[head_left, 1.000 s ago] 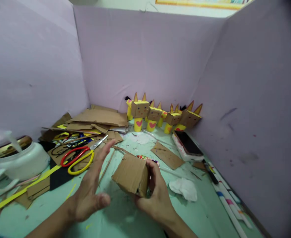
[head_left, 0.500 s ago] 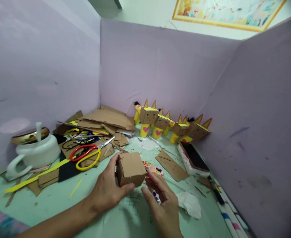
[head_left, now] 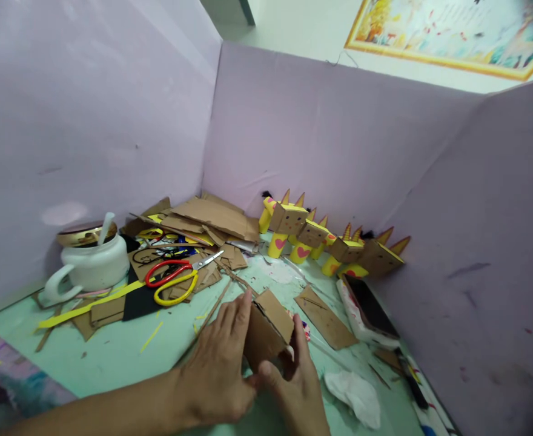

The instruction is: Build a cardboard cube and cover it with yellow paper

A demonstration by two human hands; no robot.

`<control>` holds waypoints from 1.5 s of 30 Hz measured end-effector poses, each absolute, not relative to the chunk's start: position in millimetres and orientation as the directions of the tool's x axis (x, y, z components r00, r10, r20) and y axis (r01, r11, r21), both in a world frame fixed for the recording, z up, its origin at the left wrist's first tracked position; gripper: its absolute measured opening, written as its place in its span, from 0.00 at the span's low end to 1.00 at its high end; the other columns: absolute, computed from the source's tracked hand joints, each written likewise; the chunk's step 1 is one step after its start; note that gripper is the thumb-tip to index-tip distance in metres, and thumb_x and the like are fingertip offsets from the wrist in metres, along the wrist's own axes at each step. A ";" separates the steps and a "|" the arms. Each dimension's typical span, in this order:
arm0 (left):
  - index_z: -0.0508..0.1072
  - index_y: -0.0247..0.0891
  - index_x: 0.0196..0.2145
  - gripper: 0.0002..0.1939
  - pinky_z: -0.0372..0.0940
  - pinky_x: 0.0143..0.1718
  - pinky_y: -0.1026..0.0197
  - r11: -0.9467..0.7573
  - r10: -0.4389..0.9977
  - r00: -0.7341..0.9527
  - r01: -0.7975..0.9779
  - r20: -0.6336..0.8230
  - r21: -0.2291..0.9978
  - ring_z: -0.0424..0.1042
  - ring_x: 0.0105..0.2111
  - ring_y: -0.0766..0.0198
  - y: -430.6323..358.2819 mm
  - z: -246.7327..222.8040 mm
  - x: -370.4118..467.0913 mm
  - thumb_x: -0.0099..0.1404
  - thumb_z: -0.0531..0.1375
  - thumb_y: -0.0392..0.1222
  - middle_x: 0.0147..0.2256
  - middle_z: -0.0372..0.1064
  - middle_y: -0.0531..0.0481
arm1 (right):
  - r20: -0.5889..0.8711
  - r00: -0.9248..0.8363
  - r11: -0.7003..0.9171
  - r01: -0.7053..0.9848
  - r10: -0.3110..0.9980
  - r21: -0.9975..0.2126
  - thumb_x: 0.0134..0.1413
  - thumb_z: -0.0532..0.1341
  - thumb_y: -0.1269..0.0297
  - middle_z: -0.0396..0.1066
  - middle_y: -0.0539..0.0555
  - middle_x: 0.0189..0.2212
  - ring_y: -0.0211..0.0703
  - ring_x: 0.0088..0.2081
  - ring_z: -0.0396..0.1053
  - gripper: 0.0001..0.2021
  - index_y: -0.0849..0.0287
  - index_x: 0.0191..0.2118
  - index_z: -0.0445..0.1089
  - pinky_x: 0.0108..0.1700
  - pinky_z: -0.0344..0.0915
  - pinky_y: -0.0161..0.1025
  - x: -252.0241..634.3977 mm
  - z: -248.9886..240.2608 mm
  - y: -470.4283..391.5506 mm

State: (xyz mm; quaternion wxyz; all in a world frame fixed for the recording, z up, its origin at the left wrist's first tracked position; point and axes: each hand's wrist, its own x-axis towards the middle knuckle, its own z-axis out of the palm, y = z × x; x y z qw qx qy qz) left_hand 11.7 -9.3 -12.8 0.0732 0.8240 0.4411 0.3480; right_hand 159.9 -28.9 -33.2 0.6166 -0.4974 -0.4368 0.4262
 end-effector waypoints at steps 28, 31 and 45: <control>0.54 0.29 0.61 0.47 0.62 0.53 0.49 -0.028 0.879 0.460 -0.206 0.122 0.978 0.65 0.54 0.44 5.2 9.8 1.0 0.51 0.66 0.55 0.55 0.65 0.34 | 0.065 0.165 0.100 -0.214 0.984 -0.972 0.40 0.70 0.50 0.65 0.63 0.58 0.58 0.56 0.66 0.44 0.57 0.63 0.55 0.51 0.69 0.49 169.4 -7.2 -37.0; 0.54 0.30 0.60 0.46 0.62 0.53 0.49 -0.022 0.881 0.459 -0.204 0.116 0.979 0.66 0.54 0.44 5.3 9.5 1.1 0.51 0.66 0.55 0.55 0.65 0.35 | 0.066 0.165 0.101 -0.215 0.984 -0.971 0.40 0.70 0.50 0.66 0.64 0.57 0.58 0.54 0.68 0.45 0.58 0.63 0.54 0.50 0.70 0.49 169.0 -7.4 -36.6; 0.56 0.33 0.60 0.44 0.64 0.51 0.49 -0.057 0.880 0.459 -0.148 0.119 0.987 0.68 0.52 0.45 3.6 13.8 -0.1 0.52 0.65 0.55 0.53 0.68 0.38 | 0.054 0.162 0.090 -0.218 0.985 -0.972 0.37 0.71 0.49 0.67 0.66 0.56 0.58 0.50 0.71 0.51 0.58 0.65 0.49 0.48 0.70 0.48 169.5 -7.4 -35.7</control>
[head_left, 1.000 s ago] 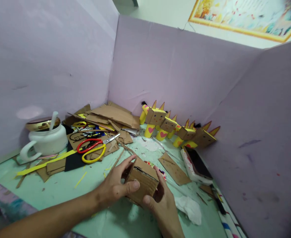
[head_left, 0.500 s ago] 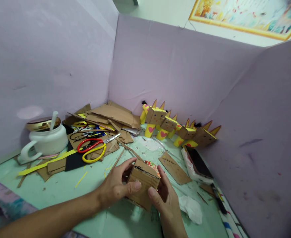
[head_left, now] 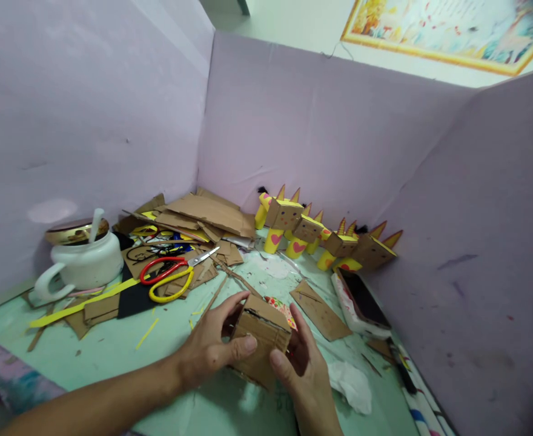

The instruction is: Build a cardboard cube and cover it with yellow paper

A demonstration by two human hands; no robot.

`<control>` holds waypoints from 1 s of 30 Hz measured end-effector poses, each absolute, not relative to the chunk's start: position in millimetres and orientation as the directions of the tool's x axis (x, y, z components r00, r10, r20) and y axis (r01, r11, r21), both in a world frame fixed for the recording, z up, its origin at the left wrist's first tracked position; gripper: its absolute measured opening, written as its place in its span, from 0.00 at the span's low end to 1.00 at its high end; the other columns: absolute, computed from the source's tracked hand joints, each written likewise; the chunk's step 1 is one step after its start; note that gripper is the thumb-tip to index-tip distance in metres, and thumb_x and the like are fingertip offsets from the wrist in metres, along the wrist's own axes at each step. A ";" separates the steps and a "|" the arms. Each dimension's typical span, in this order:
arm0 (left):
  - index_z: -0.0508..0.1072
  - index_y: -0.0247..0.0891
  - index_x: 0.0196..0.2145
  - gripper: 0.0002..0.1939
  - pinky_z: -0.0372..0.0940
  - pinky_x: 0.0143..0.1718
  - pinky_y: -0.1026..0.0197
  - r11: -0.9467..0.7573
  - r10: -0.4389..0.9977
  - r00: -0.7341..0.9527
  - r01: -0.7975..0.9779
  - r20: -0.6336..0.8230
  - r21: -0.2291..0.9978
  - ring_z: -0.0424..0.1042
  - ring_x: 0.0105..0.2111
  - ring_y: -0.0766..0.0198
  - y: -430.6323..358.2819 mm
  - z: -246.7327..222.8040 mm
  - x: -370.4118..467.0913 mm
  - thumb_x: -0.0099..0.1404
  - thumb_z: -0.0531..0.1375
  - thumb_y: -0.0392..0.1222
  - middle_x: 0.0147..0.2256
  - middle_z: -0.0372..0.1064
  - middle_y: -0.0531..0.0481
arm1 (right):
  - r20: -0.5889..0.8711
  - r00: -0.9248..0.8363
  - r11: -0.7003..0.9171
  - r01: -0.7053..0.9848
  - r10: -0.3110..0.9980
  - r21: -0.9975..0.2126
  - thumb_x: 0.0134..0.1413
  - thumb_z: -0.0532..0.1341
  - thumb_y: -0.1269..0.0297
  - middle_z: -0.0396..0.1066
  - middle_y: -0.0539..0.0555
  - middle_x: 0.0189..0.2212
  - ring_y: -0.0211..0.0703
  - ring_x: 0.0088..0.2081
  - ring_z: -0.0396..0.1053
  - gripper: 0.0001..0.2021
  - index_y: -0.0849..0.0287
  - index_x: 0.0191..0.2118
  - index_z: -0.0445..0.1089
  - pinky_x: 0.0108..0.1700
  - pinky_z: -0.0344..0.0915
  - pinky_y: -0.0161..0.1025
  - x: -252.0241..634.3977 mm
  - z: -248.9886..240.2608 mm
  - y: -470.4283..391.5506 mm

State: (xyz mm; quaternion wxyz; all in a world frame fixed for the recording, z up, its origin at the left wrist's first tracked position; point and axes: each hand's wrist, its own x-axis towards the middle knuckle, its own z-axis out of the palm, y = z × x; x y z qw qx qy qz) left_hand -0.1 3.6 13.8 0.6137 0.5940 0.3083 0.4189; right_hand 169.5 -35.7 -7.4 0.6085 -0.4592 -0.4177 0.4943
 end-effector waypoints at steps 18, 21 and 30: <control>0.57 0.33 0.58 0.47 0.58 0.55 0.47 -0.108 0.837 0.508 -0.213 0.204 0.971 0.64 0.54 0.43 11.8 10.2 -1.2 0.47 0.69 0.56 0.55 0.64 0.36 | 0.180 0.117 0.200 -0.193 0.977 -0.961 0.34 0.72 0.47 0.59 0.64 0.61 0.61 0.60 0.60 0.51 0.54 0.64 0.50 0.59 0.57 0.54 172.3 -20.5 -31.9; 0.58 0.35 0.56 0.45 0.58 0.55 0.48 -0.102 0.823 0.526 -0.238 0.216 0.966 0.63 0.55 0.44 15.8 7.6 -2.3 0.44 0.71 0.53 0.54 0.64 0.36 | 0.229 0.107 0.244 -0.164 0.968 -0.956 0.33 0.73 0.48 0.58 0.63 0.62 0.60 0.62 0.57 0.50 0.55 0.63 0.54 0.62 0.53 0.54 174.0 -25.8 -29.5; 0.60 0.40 0.53 0.39 0.61 0.53 0.53 -0.180 0.846 0.516 0.043 0.132 0.983 0.66 0.52 0.50 14.3 17.1 -8.0 0.43 0.68 0.32 0.53 0.66 0.43 | 0.305 0.068 0.307 -0.022 0.950 -0.951 0.33 0.72 0.45 0.62 0.61 0.60 0.62 0.61 0.58 0.48 0.54 0.62 0.58 0.63 0.50 0.55 179.9 -31.6 -26.7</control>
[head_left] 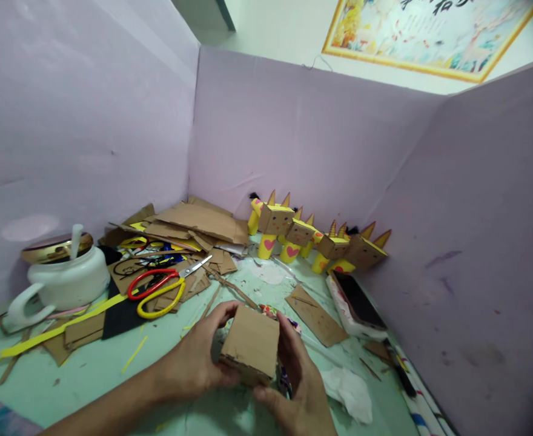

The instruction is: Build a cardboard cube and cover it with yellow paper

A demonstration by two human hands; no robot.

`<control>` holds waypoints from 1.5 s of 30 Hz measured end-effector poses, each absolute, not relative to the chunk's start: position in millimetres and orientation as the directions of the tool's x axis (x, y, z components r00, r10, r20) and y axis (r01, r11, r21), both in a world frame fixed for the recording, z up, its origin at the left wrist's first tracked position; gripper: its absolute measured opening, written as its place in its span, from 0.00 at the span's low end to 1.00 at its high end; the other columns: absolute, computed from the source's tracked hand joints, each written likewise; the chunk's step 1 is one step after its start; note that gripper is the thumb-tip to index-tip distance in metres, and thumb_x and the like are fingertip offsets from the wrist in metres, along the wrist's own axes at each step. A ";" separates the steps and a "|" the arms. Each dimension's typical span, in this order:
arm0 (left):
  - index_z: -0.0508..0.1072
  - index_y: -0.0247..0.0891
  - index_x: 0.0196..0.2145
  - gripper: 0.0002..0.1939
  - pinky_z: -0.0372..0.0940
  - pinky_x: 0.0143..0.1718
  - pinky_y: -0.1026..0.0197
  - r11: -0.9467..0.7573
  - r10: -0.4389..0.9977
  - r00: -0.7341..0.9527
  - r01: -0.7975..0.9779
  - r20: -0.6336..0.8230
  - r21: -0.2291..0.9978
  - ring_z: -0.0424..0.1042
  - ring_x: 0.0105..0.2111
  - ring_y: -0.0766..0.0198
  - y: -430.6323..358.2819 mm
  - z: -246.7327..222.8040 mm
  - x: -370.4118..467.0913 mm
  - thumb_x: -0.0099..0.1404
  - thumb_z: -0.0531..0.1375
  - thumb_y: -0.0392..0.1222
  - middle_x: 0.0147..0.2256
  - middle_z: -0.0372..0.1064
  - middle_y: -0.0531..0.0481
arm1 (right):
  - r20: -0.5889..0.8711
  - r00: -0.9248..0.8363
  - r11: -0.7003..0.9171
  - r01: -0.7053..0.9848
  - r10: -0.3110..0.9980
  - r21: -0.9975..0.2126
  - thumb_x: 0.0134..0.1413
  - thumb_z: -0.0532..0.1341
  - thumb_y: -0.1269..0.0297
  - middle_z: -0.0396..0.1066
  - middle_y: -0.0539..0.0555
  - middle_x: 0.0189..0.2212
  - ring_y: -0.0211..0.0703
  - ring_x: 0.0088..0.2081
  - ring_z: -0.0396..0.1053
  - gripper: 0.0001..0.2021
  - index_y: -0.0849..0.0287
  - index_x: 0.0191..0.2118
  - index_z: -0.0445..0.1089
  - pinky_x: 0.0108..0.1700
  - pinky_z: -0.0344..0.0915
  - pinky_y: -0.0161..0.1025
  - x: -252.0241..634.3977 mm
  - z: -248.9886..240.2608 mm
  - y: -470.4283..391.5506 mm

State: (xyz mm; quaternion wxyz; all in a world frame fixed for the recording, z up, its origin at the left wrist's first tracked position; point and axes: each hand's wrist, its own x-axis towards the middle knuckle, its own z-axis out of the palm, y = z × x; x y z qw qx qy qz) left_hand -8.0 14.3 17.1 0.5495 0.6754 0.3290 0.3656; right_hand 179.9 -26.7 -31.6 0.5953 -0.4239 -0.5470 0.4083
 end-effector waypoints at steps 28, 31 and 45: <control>0.64 0.40 0.53 0.38 0.63 0.48 0.59 -0.275 0.816 0.566 0.205 0.115 0.939 0.68 0.47 0.56 16.1 25.8 -8.2 0.43 0.64 0.26 0.49 0.70 0.51 | 0.346 0.039 0.337 0.151 0.937 -0.929 0.39 0.67 0.41 0.61 0.61 0.60 0.60 0.60 0.60 0.45 0.53 0.63 0.55 0.60 0.56 0.52 184.6 -28.0 -29.2; 0.64 0.40 0.53 0.37 0.64 0.47 0.59 -0.281 0.816 0.566 0.209 0.118 0.937 0.69 0.46 0.56 16.6 24.9 -8.2 0.44 0.65 0.27 0.48 0.70 0.50 | 0.340 0.035 0.331 0.156 0.940 -0.931 0.39 0.67 0.41 0.61 0.63 0.60 0.61 0.59 0.62 0.46 0.55 0.63 0.54 0.60 0.58 0.52 184.8 -29.2 -29.0; 0.66 0.40 0.49 0.32 0.67 0.41 0.61 -0.254 0.782 0.623 0.282 0.025 0.925 0.71 0.42 0.56 15.0 34.1 -9.3 0.45 0.64 0.31 0.45 0.73 0.52 | 0.270 -0.040 0.273 0.104 0.962 -0.956 0.34 0.72 0.50 0.62 0.63 0.59 0.60 0.59 0.61 0.48 0.56 0.63 0.54 0.59 0.58 0.50 187.8 -43.1 -24.3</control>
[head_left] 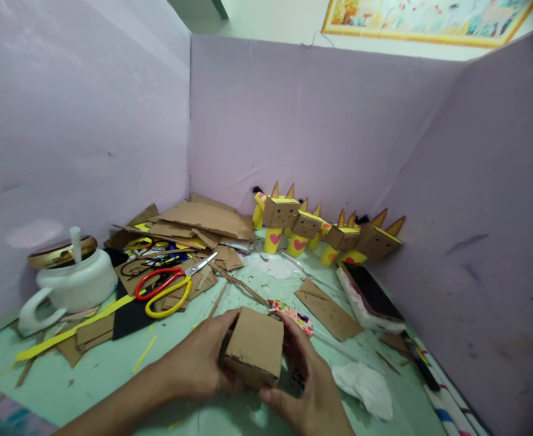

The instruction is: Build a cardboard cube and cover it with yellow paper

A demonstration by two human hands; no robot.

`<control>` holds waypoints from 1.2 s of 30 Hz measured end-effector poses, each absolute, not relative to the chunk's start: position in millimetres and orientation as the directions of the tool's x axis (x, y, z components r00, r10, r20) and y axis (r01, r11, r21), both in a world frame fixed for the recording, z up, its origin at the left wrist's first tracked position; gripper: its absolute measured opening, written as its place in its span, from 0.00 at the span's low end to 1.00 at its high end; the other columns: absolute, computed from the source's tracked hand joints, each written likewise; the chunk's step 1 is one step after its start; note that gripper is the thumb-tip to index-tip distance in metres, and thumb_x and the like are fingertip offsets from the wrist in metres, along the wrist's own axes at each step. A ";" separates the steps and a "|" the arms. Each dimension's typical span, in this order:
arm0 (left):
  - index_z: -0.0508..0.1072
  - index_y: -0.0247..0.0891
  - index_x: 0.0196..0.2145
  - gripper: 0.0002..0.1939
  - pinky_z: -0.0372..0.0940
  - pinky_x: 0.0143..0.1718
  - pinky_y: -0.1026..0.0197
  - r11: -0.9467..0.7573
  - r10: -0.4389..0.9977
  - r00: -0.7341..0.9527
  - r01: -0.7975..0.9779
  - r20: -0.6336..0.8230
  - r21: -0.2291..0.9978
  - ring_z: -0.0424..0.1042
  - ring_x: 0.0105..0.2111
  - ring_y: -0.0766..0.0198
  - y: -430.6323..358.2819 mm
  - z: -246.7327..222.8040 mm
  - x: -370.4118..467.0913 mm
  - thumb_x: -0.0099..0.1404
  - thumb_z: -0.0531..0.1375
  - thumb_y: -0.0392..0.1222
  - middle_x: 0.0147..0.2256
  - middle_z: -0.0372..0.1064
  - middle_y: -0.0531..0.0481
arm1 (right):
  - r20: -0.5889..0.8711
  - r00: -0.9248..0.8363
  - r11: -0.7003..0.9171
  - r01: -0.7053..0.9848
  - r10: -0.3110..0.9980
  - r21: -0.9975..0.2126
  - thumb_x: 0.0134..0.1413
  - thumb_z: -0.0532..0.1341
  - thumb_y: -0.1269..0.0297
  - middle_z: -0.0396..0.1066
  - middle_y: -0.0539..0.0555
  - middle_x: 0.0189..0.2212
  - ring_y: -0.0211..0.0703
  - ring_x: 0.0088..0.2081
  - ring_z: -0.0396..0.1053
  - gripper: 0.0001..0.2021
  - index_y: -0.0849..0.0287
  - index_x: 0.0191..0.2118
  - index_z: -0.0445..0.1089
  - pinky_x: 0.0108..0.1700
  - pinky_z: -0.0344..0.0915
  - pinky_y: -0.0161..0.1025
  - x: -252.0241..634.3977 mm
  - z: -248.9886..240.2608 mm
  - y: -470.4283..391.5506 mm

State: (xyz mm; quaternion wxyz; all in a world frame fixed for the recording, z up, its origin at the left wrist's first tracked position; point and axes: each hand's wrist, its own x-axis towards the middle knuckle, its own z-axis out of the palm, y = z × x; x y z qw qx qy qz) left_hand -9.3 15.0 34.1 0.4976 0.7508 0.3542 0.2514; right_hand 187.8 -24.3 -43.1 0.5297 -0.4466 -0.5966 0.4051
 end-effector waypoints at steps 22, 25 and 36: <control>0.70 0.40 0.52 0.33 0.65 0.47 0.53 -0.296 0.762 0.647 0.323 0.018 0.899 0.70 0.45 0.50 23.6 35.3 -22.7 0.45 0.67 0.38 0.47 0.73 0.47 | 0.128 -0.114 0.139 0.096 0.985 -0.986 0.40 0.70 0.61 0.61 0.66 0.60 0.60 0.58 0.64 0.45 0.60 0.65 0.51 0.58 0.59 0.58 184.7 -9.5 -31.3; 0.71 0.38 0.52 0.33 0.64 0.47 0.53 -0.267 0.775 0.632 0.328 -0.001 0.906 0.70 0.45 0.49 24.7 31.9 -25.1 0.46 0.67 0.43 0.46 0.74 0.46 | 0.131 -0.067 0.135 0.071 0.989 -0.988 0.39 0.71 0.55 0.61 0.67 0.60 0.61 0.60 0.59 0.45 0.62 0.63 0.54 0.60 0.56 0.56 187.7 -6.5 -31.5; 0.73 0.36 0.46 0.28 0.67 0.41 0.55 -0.116 0.772 0.633 0.224 -0.054 0.968 0.71 0.42 0.49 26.3 27.7 -24.5 0.50 0.63 0.54 0.40 0.75 0.47 | 0.184 -0.019 0.183 -0.045 0.983 -0.982 0.47 0.66 0.48 0.66 0.61 0.57 0.58 0.57 0.65 0.35 0.54 0.60 0.61 0.56 0.64 0.54 192.9 -16.1 -27.1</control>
